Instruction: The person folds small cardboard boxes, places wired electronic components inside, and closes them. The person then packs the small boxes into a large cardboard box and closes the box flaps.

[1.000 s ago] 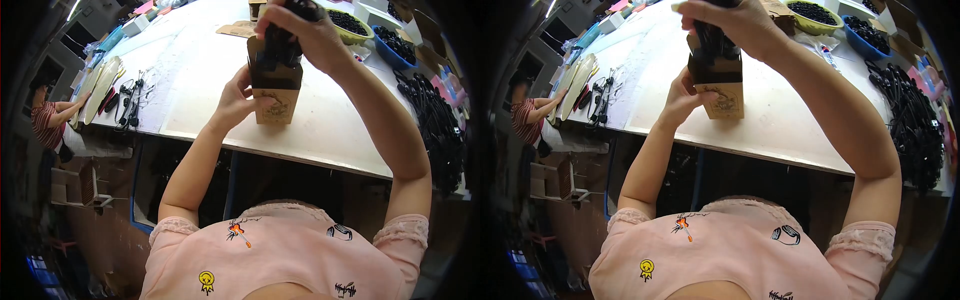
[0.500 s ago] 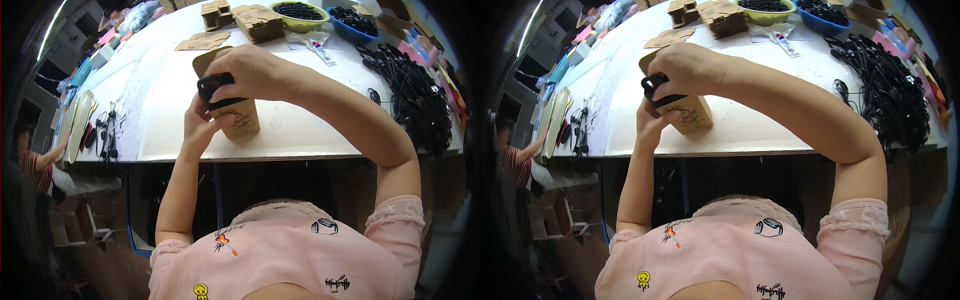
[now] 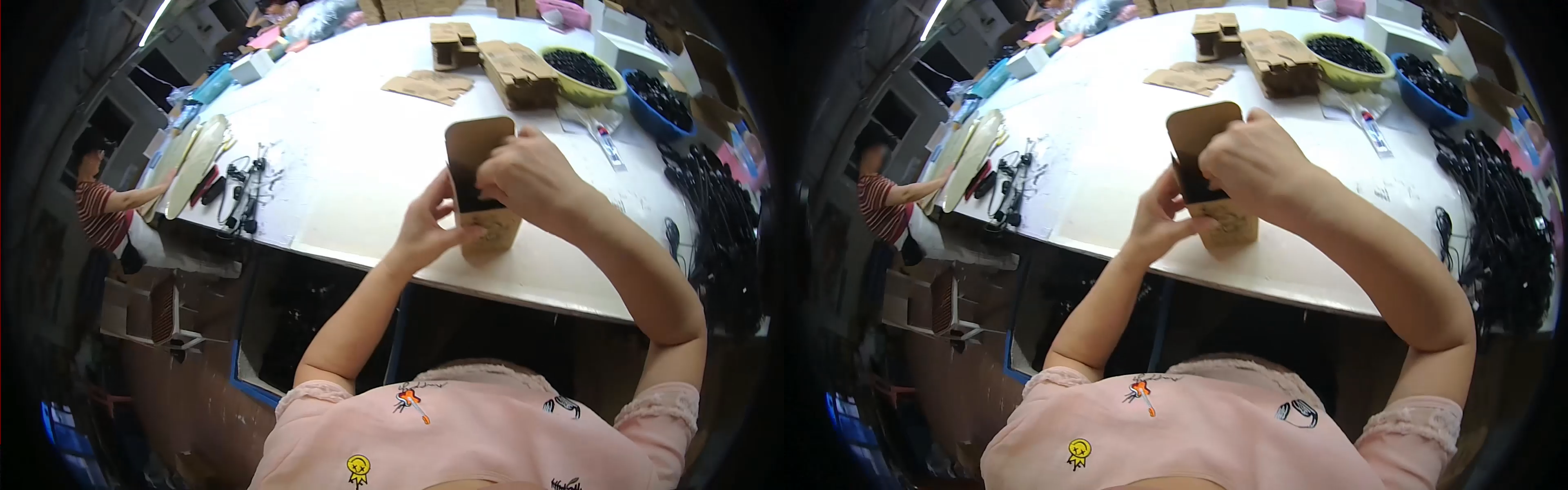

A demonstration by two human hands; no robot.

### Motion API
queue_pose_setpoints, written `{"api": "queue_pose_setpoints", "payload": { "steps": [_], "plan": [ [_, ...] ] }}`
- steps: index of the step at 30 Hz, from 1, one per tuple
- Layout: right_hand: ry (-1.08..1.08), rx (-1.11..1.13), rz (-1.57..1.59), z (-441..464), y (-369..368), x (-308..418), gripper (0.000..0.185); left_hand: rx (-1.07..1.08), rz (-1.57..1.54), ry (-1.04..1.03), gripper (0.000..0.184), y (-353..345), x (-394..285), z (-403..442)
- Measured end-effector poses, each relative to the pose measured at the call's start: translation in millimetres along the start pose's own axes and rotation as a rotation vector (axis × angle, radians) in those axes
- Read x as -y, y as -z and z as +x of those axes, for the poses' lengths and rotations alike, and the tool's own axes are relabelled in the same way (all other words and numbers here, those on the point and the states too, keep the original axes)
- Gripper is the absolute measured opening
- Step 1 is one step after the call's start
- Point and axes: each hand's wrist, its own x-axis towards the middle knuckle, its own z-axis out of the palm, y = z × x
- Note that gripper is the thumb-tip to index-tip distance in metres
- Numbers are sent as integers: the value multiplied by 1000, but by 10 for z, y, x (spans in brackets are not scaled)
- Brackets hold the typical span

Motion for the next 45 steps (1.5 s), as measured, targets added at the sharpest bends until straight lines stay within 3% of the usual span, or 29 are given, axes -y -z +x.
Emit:
{"api": "queue_pose_setpoints", "payload": {
  "steps": [3,7,10,12,14,19,21,26,28,34,38,39,40,41,42,43,45],
  "plan": [
    [-44,53,89,18,-38,-90,3,15,0,40,82,5,-48,65],
    [111,-503,375,-42,-75,-447,7,-72,72,27,79,60,-17,303],
    [-302,-621,596,-115,-168,-1049,14,-33,-79,33,75,91,2,603],
    [-452,-518,628,-179,-340,-1694,16,-3,-27,19,77,56,82,780],
    [-579,-421,324,-279,-355,-2147,19,-17,20,3,78,12,205,841],
    [-642,-296,-54,-339,-465,-3173,23,30,-2,84,84,152,423,839],
    [-630,-219,-152,-225,-527,-3462,24,80,42,0,86,283,574,800],
    [-820,-120,-191,36,-1111,-4285,41,195,-25,-28,84,353,426,806],
    [-955,-34,-66,209,-1096,-4200,38,202,-39,35,78,356,371,807],
    [-956,-60,-148,335,-1048,-4102,20,206,14,-2,80,361,443,800],
    [-885,-49,-211,297,-1091,-4240,17,201,106,-43,82,395,453,794],
    [-762,-59,-301,250,-1146,-4367,15,222,119,-29,82,393,475,789],
    [-568,-212,-394,122,-1412,-4887,19,198,98,-94,81,422,575,778],
    [-546,-285,-405,91,-1439,-5000,22,177,131,-78,81,403,463,785],
    [-675,-236,-375,161,-1236,-4654,24,175,230,-72,81,406,449,791],
    [-623,-275,-341,95,-1162,-4553,29,161,175,-40,81,384,429,788],
    [-732,-311,-300,217,-828,-3771,29,119,32,-46,83,348,494,778]
  ]
}}
